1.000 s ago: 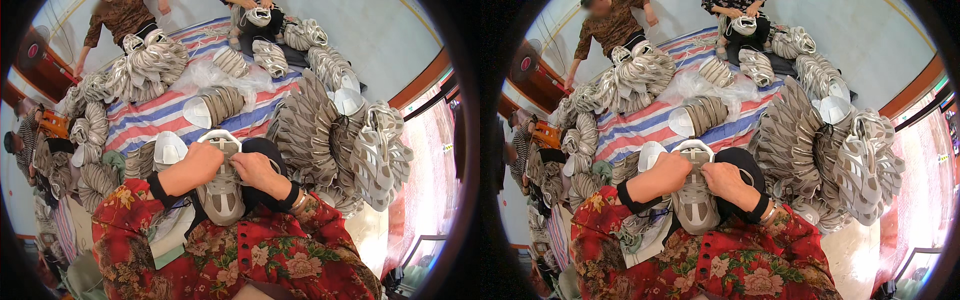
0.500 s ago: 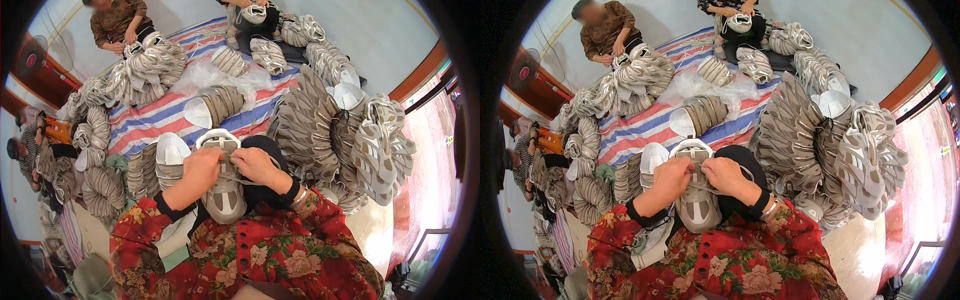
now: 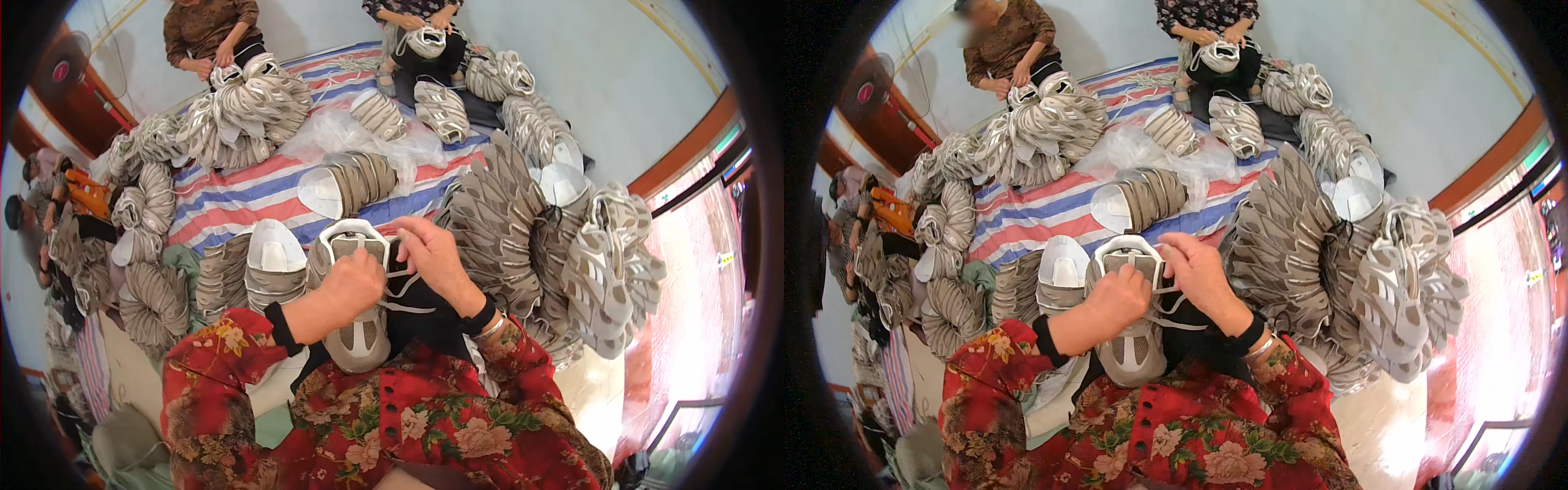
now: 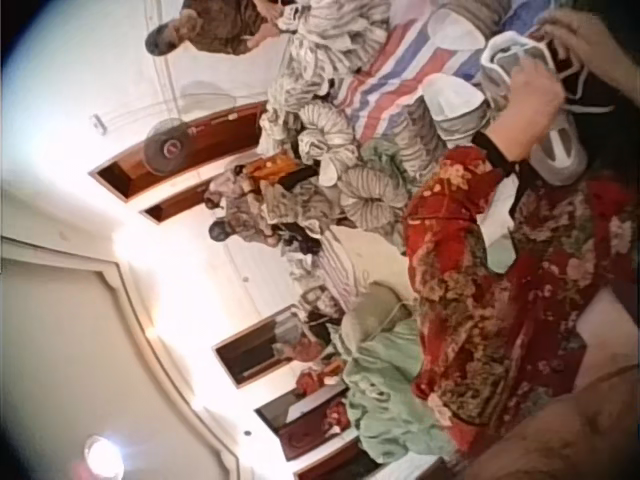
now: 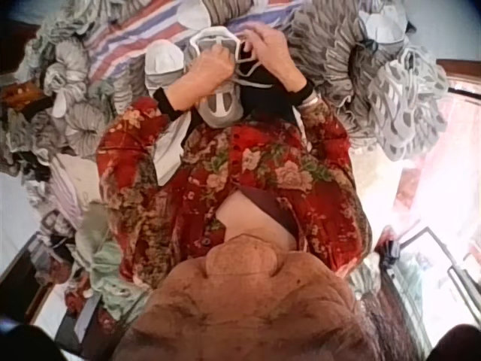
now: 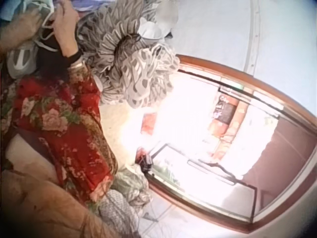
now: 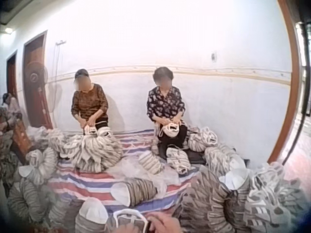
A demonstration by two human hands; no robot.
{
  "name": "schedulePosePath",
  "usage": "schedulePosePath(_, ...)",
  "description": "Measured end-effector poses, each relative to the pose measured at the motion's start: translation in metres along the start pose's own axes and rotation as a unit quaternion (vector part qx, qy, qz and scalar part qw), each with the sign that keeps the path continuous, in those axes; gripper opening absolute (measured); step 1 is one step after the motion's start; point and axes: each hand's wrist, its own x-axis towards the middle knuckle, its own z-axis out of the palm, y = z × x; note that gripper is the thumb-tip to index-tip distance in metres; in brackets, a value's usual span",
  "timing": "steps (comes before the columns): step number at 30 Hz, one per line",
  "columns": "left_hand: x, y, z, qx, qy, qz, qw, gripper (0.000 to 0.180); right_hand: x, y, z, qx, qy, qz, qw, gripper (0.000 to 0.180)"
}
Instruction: Lacing and inspecting multiple pairs of sneakers in a factory setting.
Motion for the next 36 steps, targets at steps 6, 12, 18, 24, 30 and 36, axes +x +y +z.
schedulePosePath(6,-0.015,-0.021,-0.007,-0.28,0.003,-0.064,0.958,0.016,0.011,0.003,-0.005,-0.052,-0.143,0.063,0.986,0.013)
schedulePosePath(12,-0.013,-0.019,0.008,-0.185,0.034,-0.011,0.982,0.012,0.028,0.025,0.015,-0.295,-0.154,-0.138,0.933,0.015)
schedulePosePath(18,-0.024,0.034,-0.005,-0.405,0.086,0.091,0.906,0.007,0.02,0.033,0.025,-0.317,-0.143,-0.158,0.924,0.013)
schedulePosePath(24,-0.036,0.059,-0.01,-0.456,0.018,0.08,0.886,0.009,0.006,0.021,0.02,-0.304,-0.112,-0.138,0.936,0.014)
schedulePosePath(30,-0.021,-0.044,-0.024,-0.179,0.179,-0.06,0.965,0.015,-0.012,0.021,0.018,-0.324,-0.124,-0.138,0.928,0.012)
schedulePosePath(36,-0.028,-0.05,-0.004,-0.096,0.018,-0.018,0.995,0.013,-0.009,0.014,0.024,-0.446,-0.157,-0.166,0.865,0.012)
